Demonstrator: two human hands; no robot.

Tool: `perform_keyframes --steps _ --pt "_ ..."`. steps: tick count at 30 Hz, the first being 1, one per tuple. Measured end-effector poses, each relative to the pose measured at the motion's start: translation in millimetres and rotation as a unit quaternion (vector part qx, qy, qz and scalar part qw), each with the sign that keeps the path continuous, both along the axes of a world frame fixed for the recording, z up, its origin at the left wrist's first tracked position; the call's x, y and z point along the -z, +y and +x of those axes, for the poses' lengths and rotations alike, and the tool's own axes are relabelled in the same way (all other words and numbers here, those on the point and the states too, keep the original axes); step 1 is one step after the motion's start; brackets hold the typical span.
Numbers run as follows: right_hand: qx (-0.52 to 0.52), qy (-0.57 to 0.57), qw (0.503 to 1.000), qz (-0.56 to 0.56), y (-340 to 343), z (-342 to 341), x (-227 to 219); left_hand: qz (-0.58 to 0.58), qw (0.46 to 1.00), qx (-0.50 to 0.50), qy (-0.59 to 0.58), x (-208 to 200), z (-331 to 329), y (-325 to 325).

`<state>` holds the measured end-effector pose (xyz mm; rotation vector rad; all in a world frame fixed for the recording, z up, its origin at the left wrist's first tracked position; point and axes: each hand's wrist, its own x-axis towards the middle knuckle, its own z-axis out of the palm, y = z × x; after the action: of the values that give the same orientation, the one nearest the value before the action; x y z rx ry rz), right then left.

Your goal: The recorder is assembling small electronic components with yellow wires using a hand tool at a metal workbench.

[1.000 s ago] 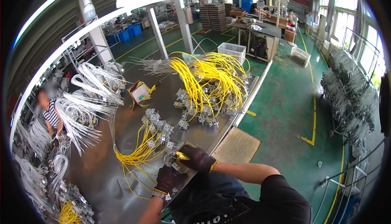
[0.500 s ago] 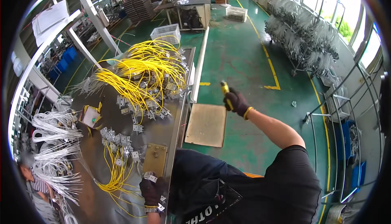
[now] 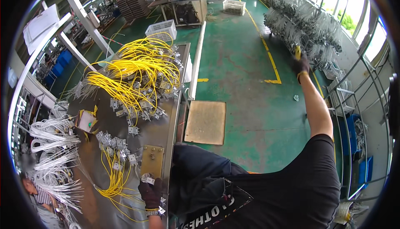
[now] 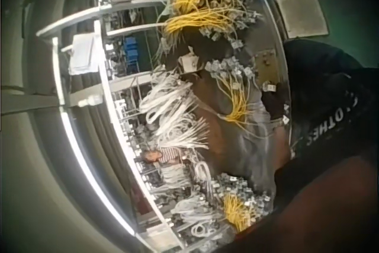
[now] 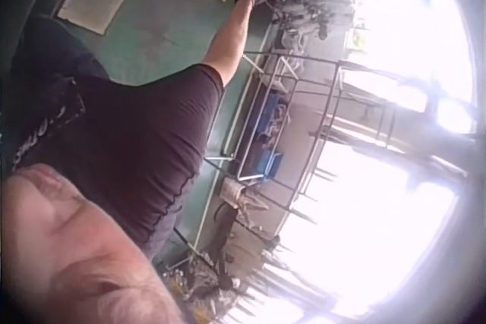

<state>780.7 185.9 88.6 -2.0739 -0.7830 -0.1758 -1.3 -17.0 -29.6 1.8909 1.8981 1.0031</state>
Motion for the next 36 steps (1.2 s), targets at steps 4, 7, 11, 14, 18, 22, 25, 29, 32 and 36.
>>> perform_keyframes --steps 4,7,11,14,18,22,25,29,32,36 --pt "-0.251 0.182 0.949 -0.053 -22 -36 134 -0.007 0.998 -0.005 0.067 0 16 9" --pt "-0.322 0.350 0.854 -0.208 -65 -115 208 -0.002 0.999 -0.003 0.050 -16 29 13" --pt "-0.435 0.360 0.745 -0.355 -111 -241 265 -0.013 0.999 -0.007 0.052 -22 19 5" --pt "-0.473 0.341 0.702 -0.408 -143 -274 302 -0.015 0.999 0.003 0.045 -20 21 7" --pt "-0.523 0.252 0.659 -0.477 -170 -289 302 -0.024 0.996 0.016 0.084 -10 14 6" --pt "-0.530 0.222 0.627 -0.526 -181 -286 303 -0.010 0.994 0.012 0.107 -4 11 4" --pt "-0.528 0.209 0.612 -0.551 -189 -282 314 -0.051 0.993 0.009 0.103 -7 13 7" --pt "-0.541 0.181 0.594 -0.567 -195 -290 308 -0.030 0.996 0.009 0.089 -13 14 5" --pt "-0.574 0.140 0.586 -0.555 -199 -283 328 -0.036 0.995 0.012 0.090 -15 16 8" --pt "-0.563 0.144 0.582 -0.568 -197 -286 323 -0.057 0.995 0.010 0.077 -21 18 7"
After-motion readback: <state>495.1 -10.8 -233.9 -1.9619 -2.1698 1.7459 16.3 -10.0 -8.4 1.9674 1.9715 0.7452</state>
